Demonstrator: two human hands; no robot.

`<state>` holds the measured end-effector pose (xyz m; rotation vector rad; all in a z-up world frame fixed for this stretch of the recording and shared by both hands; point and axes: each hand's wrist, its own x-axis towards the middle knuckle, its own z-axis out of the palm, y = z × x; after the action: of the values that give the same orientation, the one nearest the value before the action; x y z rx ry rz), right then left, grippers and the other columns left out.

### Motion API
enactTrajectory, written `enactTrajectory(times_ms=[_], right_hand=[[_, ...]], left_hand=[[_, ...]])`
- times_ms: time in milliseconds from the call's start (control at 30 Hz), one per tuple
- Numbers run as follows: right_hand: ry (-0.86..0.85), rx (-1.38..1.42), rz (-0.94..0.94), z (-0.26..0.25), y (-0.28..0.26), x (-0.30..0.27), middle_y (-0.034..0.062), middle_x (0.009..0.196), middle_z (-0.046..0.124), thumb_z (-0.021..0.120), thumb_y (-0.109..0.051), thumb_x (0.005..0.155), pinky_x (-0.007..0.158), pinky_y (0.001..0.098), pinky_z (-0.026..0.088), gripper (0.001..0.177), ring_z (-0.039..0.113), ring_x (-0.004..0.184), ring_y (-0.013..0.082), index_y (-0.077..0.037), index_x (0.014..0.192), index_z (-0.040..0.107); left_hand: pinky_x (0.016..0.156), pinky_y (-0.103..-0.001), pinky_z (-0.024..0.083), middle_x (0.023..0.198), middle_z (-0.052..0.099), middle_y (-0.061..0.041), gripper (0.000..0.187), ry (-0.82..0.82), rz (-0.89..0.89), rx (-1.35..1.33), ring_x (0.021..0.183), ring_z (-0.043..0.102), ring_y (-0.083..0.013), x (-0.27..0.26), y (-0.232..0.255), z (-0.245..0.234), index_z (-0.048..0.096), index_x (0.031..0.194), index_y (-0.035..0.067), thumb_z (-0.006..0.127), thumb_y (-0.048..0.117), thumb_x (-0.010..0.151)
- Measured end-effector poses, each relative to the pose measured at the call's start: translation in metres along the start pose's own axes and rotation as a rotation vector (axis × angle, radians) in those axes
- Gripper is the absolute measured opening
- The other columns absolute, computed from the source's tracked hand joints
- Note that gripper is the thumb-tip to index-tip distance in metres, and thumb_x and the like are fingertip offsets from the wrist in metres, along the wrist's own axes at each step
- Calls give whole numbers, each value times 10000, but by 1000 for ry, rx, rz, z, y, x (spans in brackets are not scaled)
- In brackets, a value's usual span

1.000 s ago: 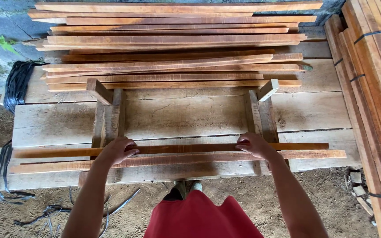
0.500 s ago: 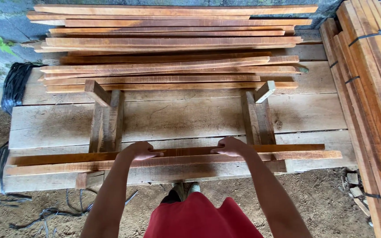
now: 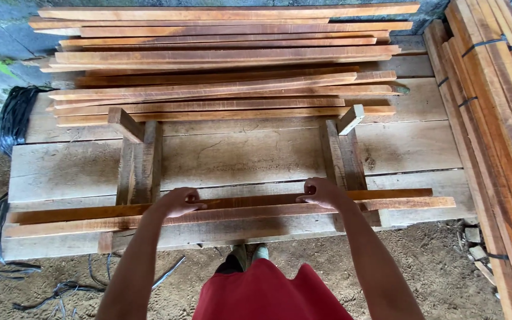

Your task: Bundling multiple thin wooden planks together using plastic straps at a workbench.

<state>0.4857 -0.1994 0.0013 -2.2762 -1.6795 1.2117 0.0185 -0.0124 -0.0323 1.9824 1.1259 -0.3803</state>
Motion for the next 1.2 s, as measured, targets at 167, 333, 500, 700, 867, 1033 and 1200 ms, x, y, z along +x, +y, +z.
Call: enactTrajectory(times_ms=[167, 333, 500, 700, 867, 1033, 1200], right_hand=[[-57, -76, -157, 36, -63, 22, 204, 1043, 697, 759, -454, 849, 889, 494, 533, 381, 685, 1050, 408, -107, 993, 702], [-82, -99, -138, 37, -109, 36, 52, 1109, 717, 764, -524, 847, 905, 396, 565, 348, 723, 1060, 280, -246, 1050, 720], [-72, -76, -143, 21, -61, 13, 157, 1171, 721, 761, -459, 836, 963, 496, 540, 369, 656, 1182, 407, -163, 1055, 740], [-41, -325, 116, -28, 16, -15, 169, 1134, 750, 795, -407, 857, 1025, 445, 539, 331, 682, 1174, 374, -157, 1072, 771], [-8, -299, 162, -23, 39, -4, 115, 1125, 761, 806, -483, 803, 987, 451, 553, 367, 694, 1164, 343, -215, 1052, 766], [-42, -263, 198, -27, 22, -12, 147, 1175, 751, 767, -599, 785, 993, 473, 549, 500, 684, 1189, 361, -186, 1066, 751], [-58, -389, 246, -22, 23, 2, 100, 1182, 746, 728, -675, 776, 972, 464, 566, 537, 691, 1190, 325, -214, 1051, 722]], left_hand=[[1025, -487, 524, 1174, 716, -121, 425, -89, 153, 94, 1206, 653, -349, 18, 102, 22, 734, 1194, 231, 652, 562, 940], [1004, -426, 551, 1187, 704, -3, 289, -66, 261, 319, 1199, 654, -254, 63, 132, 40, 733, 1204, 359, 629, 492, 969], [1079, -495, 532, 1251, 680, -99, 403, -40, 125, 203, 1268, 615, -354, 0, 98, -3, 754, 1208, 305, 725, 535, 879], [997, -421, 567, 1155, 715, 37, 405, 100, -163, 217, 1206, 674, -225, -12, -56, -16, 724, 1131, 355, 770, 601, 813], [965, -439, 575, 1123, 732, -20, 312, 127, -135, 130, 1159, 697, -278, -22, -41, -22, 725, 1117, 300, 787, 442, 846], [959, -431, 569, 1076, 745, -82, 287, 107, -71, 93, 1122, 709, -316, -30, -36, -29, 756, 1087, 254, 813, 354, 824], [980, -459, 538, 1051, 742, -114, 420, 78, -114, -8, 1107, 691, -334, -39, -16, -39, 766, 1021, 182, 807, 537, 801]])
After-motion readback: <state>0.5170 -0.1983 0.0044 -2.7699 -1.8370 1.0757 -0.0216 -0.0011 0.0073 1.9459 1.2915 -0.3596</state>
